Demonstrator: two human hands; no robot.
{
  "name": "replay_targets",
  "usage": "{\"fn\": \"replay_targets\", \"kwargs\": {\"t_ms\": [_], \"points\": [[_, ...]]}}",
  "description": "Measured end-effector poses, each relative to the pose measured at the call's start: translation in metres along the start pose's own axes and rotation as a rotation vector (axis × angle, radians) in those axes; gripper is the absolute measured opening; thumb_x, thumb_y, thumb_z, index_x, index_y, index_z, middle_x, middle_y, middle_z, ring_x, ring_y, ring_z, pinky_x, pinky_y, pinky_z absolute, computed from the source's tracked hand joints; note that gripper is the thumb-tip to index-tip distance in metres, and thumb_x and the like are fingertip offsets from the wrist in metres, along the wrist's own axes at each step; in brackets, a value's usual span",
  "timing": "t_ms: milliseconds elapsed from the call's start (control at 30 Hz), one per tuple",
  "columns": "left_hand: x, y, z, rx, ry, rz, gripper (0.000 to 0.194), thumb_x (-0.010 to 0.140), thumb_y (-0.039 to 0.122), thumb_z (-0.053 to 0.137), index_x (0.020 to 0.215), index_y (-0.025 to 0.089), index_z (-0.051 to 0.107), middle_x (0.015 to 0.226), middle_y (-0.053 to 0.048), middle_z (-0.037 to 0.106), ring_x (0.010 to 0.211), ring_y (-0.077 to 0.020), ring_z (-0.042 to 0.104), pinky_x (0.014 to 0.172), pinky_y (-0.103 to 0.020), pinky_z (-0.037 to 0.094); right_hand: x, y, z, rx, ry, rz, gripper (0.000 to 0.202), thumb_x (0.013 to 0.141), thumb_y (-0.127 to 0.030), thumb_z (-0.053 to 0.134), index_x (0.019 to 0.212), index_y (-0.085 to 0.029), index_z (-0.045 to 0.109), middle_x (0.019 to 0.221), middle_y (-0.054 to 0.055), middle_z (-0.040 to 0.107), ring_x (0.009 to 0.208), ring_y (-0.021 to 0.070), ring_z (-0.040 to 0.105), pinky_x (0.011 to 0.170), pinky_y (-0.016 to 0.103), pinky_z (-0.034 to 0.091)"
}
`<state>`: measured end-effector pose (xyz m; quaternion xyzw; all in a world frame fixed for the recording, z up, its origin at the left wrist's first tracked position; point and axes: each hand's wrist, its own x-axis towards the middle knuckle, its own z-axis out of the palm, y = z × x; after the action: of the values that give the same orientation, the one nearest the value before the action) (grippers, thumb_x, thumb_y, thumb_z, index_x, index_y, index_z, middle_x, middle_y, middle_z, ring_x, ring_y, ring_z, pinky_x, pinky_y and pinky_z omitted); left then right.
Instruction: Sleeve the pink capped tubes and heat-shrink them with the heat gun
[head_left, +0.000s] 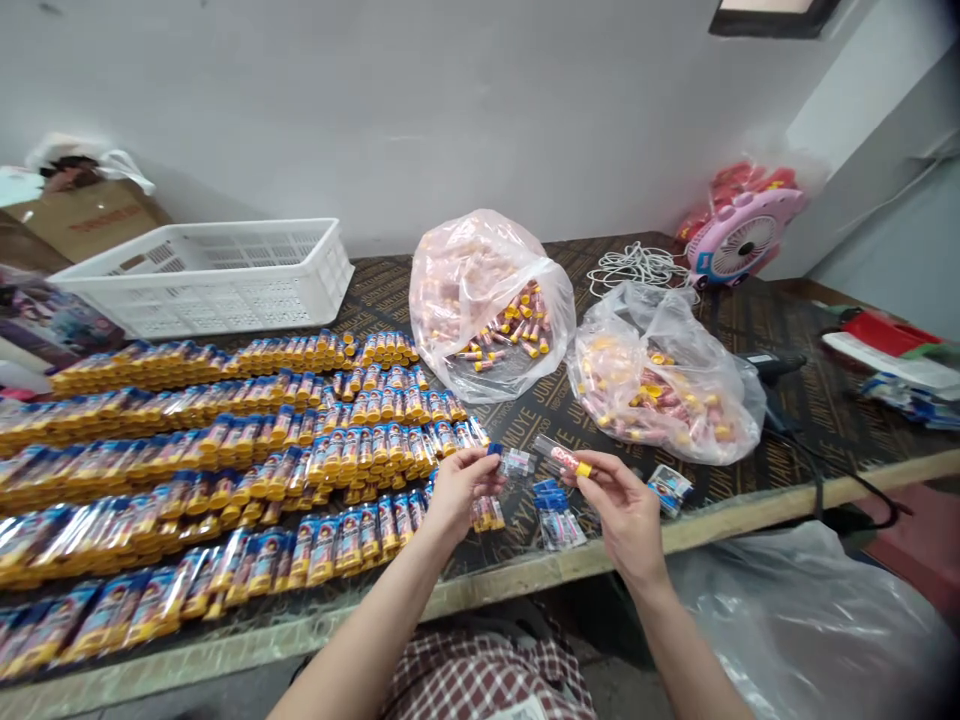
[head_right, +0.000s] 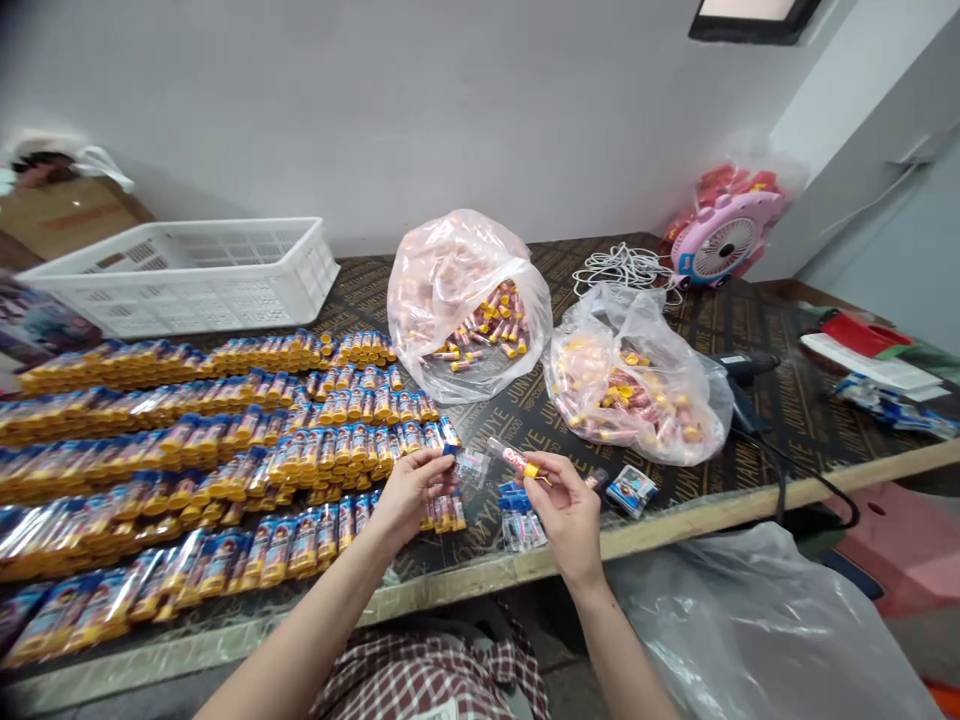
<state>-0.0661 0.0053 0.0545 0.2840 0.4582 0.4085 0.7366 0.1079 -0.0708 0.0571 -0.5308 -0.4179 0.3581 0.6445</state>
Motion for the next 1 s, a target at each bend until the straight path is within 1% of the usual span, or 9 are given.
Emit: {"fn": "replay_targets", "kwargs": {"t_ms": [100, 233, 333, 533, 633, 733, 833, 900, 1000], "points": [[-0.003, 0.011, -0.013, -0.075, 0.068, 0.026, 0.039, 0.046, 0.032, 0.083, 0.070, 0.014, 0.058, 0.060, 0.002, 0.061, 0.055, -0.0127, 0.063, 0.050, -0.021, 0.048, -0.005, -0.004, 0.016, -0.049, -0.051, -0.066, 0.020, 0.078, -0.026, 0.063, 0.098, -0.024, 0.066, 0.102, 0.005, 0.061, 0.089, 0.0194, 0.062, 0.081, 0.034, 0.053], [-0.006, 0.018, -0.026, -0.072, 0.143, 0.111, 0.037, 0.048, 0.037, 0.082, 0.068, 0.013, 0.062, 0.063, 0.000, 0.063, 0.059, -0.0116, 0.061, 0.055, -0.023, 0.050, -0.012, -0.003, 0.034, -0.169, -0.093, -0.179, 0.021, 0.081, -0.023, 0.060, 0.101, -0.026, 0.066, 0.106, 0.007, 0.059, 0.098, 0.0216, 0.058, 0.082, 0.035, 0.052], [-0.007, 0.021, -0.032, -0.060, 0.208, 0.182, 0.037, 0.051, 0.042, 0.080, 0.064, 0.012, 0.064, 0.062, -0.001, 0.063, 0.057, -0.0098, 0.058, 0.056, -0.023, 0.049, -0.017, 0.001, 0.041, -0.267, -0.096, -0.247, 0.024, 0.082, -0.021, 0.058, 0.104, -0.026, 0.065, 0.107, 0.008, 0.059, 0.100, 0.0229, 0.057, 0.084, 0.038, 0.051], [-0.008, 0.021, -0.036, -0.077, 0.264, 0.207, 0.038, 0.048, 0.043, 0.080, 0.064, 0.012, 0.065, 0.060, 0.001, 0.061, 0.057, -0.0104, 0.058, 0.056, -0.022, 0.048, -0.022, 0.005, 0.046, -0.416, -0.103, -0.353, 0.030, 0.082, -0.016, 0.057, 0.108, -0.028, 0.063, 0.108, 0.007, 0.059, 0.101, 0.0232, 0.056, 0.088, 0.040, 0.046], [-0.007, 0.017, -0.036, -0.045, 0.250, 0.239, 0.036, 0.055, 0.044, 0.077, 0.063, 0.012, 0.064, 0.059, 0.001, 0.060, 0.057, -0.0094, 0.056, 0.055, -0.022, 0.048, -0.022, 0.004, 0.048, -0.418, -0.168, -0.353, 0.029, 0.082, -0.015, 0.056, 0.107, -0.028, 0.063, 0.106, 0.006, 0.060, 0.100, 0.0219, 0.056, 0.088, 0.037, 0.046], [-0.008, 0.013, -0.033, -0.042, 0.196, 0.262, 0.035, 0.060, 0.044, 0.075, 0.065, 0.012, 0.063, 0.061, 0.002, 0.059, 0.058, -0.0082, 0.054, 0.056, -0.021, 0.049, -0.023, 0.005, 0.049, -0.363, -0.272, -0.280, 0.028, 0.084, -0.018, 0.053, 0.108, -0.028, 0.063, 0.109, 0.006, 0.059, 0.102, 0.0213, 0.056, 0.085, 0.035, 0.048], [-0.011, 0.012, -0.029, -0.095, 0.096, 0.193, 0.036, 0.057, 0.039, 0.078, 0.079, 0.014, 0.063, 0.066, 0.001, 0.061, 0.060, -0.0095, 0.058, 0.059, -0.023, 0.051, -0.023, 0.008, 0.050, -0.343, -0.341, -0.227, 0.028, 0.087, -0.018, 0.048, 0.108, -0.028, 0.063, 0.109, 0.006, 0.058, 0.099, 0.0206, 0.057, 0.078, 0.032, 0.051], [-0.015, 0.013, -0.026, -0.128, 0.032, 0.125, 0.043, 0.055, 0.035, 0.080, 0.088, 0.015, 0.062, 0.069, 0.000, 0.064, 0.060, -0.0100, 0.060, 0.060, -0.023, 0.051, -0.021, 0.009, 0.050, -0.376, -0.345, -0.252, 0.030, 0.086, -0.016, 0.047, 0.109, -0.029, 0.062, 0.104, 0.006, 0.058, 0.095, 0.0193, 0.058, 0.076, 0.031, 0.051], [-0.021, 0.013, -0.021, -0.094, -0.074, 0.041, 0.042, 0.054, 0.035, 0.081, 0.083, 0.011, 0.064, 0.069, -0.003, 0.065, 0.059, -0.0099, 0.060, 0.061, -0.023, 0.050, -0.017, 0.010, 0.049, -0.467, -0.295, -0.356, 0.048, 0.078, -0.012, 0.053, 0.123, -0.031, 0.052, 0.106, 0.005, 0.054, 0.097, 0.0202, 0.056, 0.086, 0.037, 0.049]]}}
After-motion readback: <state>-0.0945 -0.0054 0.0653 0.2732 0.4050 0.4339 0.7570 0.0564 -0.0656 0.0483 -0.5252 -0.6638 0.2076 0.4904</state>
